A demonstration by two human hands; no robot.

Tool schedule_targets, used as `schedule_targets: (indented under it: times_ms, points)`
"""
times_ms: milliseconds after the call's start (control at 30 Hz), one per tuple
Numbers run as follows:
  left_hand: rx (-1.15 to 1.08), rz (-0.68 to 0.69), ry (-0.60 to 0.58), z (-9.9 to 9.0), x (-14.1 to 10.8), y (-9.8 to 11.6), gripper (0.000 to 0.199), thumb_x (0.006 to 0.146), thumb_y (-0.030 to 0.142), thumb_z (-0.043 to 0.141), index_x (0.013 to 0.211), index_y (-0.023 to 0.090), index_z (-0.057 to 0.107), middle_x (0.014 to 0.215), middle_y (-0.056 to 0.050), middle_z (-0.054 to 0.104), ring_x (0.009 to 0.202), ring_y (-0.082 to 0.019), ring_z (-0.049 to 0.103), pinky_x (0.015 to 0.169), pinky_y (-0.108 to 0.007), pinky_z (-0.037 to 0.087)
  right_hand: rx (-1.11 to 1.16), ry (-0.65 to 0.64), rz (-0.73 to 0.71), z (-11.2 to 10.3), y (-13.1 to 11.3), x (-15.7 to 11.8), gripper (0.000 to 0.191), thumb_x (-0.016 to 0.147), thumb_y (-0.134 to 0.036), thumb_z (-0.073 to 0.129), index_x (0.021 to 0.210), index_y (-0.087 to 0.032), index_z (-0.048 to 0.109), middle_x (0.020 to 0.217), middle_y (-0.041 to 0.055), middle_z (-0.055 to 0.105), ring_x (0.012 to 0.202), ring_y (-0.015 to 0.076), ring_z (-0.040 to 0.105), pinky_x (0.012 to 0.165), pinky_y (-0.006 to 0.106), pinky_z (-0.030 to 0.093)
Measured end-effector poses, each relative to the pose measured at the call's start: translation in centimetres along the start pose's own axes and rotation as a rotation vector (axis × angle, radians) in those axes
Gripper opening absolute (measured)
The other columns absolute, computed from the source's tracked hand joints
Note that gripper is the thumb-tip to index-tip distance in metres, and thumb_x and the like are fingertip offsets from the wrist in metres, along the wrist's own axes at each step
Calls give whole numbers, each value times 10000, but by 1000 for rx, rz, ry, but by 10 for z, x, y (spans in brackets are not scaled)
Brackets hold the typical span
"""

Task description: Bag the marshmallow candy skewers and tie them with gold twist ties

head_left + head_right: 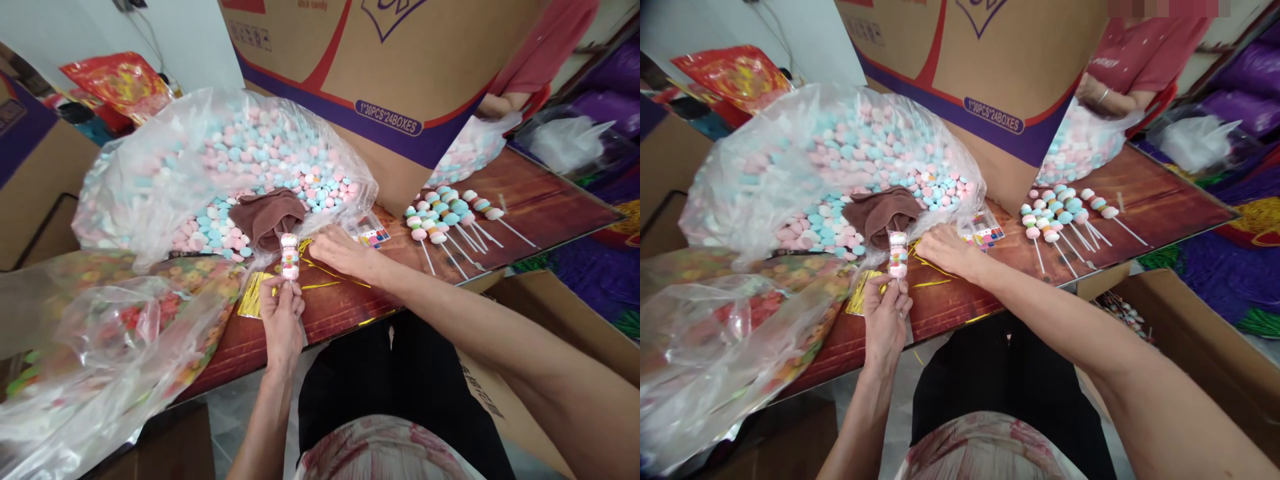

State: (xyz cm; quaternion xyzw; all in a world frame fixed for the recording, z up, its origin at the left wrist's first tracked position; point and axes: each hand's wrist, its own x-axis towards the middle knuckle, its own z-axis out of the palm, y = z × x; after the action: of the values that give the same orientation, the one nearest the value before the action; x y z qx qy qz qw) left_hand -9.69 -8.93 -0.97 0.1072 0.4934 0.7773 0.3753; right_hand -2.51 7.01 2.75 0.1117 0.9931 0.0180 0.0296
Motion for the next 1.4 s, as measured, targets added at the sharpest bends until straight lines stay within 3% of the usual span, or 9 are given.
schedule_targets:
  times_ms: [100, 200, 300, 533, 733, 867, 1000, 1267, 1400]
  points:
    - [-4, 0, 8, 1, 0, 1, 250, 767, 214, 710, 875, 212, 485, 669, 36, 535, 488, -38, 357, 456, -141, 242, -51, -62, -158, -12, 6, 0, 260, 969, -76, 396, 1026, -96, 649, 1014, 135, 666, 903, 230, 553, 787, 364, 380]
    - [-5, -5, 35, 1, 1, 1, 258, 754, 200, 710, 869, 213, 479, 663, 40, 533, 485, -38, 362, 457, -142, 248, -34, -2, -220, -9, 12, -3, 300, 969, -49, 344, 1091, -97, 614, 1095, 141, 648, 978, 230, 533, 839, 366, 375]
    - [-7, -2, 53, 1, 3, 0, 264, 744, 197, 711, 864, 212, 476, 668, 37, 546, 478, -36, 352, 455, -143, 250, 65, 60, -68, 7, 13, -3, 226, 926, -69, 411, 1062, -100, 590, 1063, 132, 631, 913, 216, 528, 797, 345, 385]
    - [-23, 22, 30, -2, 3, -3, 261, 755, 198, 705, 867, 207, 470, 677, 34, 551, 484, -32, 336, 458, -141, 252, 486, 373, 274, 34, 9, -13, 161, 928, -111, 405, 906, -158, 558, 874, 59, 593, 782, 180, 504, 734, 298, 383]
    - [-10, 41, 45, -1, 3, -5, 254, 760, 210, 706, 871, 209, 478, 674, 32, 550, 489, -36, 341, 456, -144, 259, 371, 265, 239, 34, 7, -7, 197, 952, -168, 473, 994, -198, 663, 1012, 72, 600, 921, 208, 537, 785, 315, 391]
    - [-9, 39, 52, -1, 3, -4, 258, 745, 209, 717, 864, 207, 487, 669, 29, 554, 488, -38, 336, 451, -144, 248, 210, 251, 244, 37, -5, 9, 283, 967, -157, 436, 1176, -193, 623, 1071, 120, 571, 948, 250, 523, 804, 370, 396]
    - [-18, 32, 46, -2, 3, -3, 263, 740, 212, 724, 860, 206, 490, 674, 26, 556, 498, -40, 344, 457, -143, 257, 199, 252, 312, 42, -12, 14, 293, 978, -147, 404, 1189, -181, 603, 1079, 134, 556, 936, 254, 510, 766, 366, 399]
    - [-34, 24, 42, -2, 3, -2, 246, 760, 214, 713, 863, 206, 490, 674, 28, 553, 493, -37, 333, 462, -142, 269, 346, 266, 126, 39, -6, -30, 239, 902, -86, 510, 940, -178, 727, 1088, 99, 603, 984, 229, 525, 817, 353, 407]
    - [-44, 22, 32, -3, 3, -2, 252, 760, 213, 716, 867, 206, 487, 674, 26, 551, 493, -37, 336, 463, -144, 272, 579, 345, 192, 39, -5, -53, 228, 913, -94, 519, 947, -175, 730, 943, 64, 684, 885, 189, 592, 852, 336, 424]
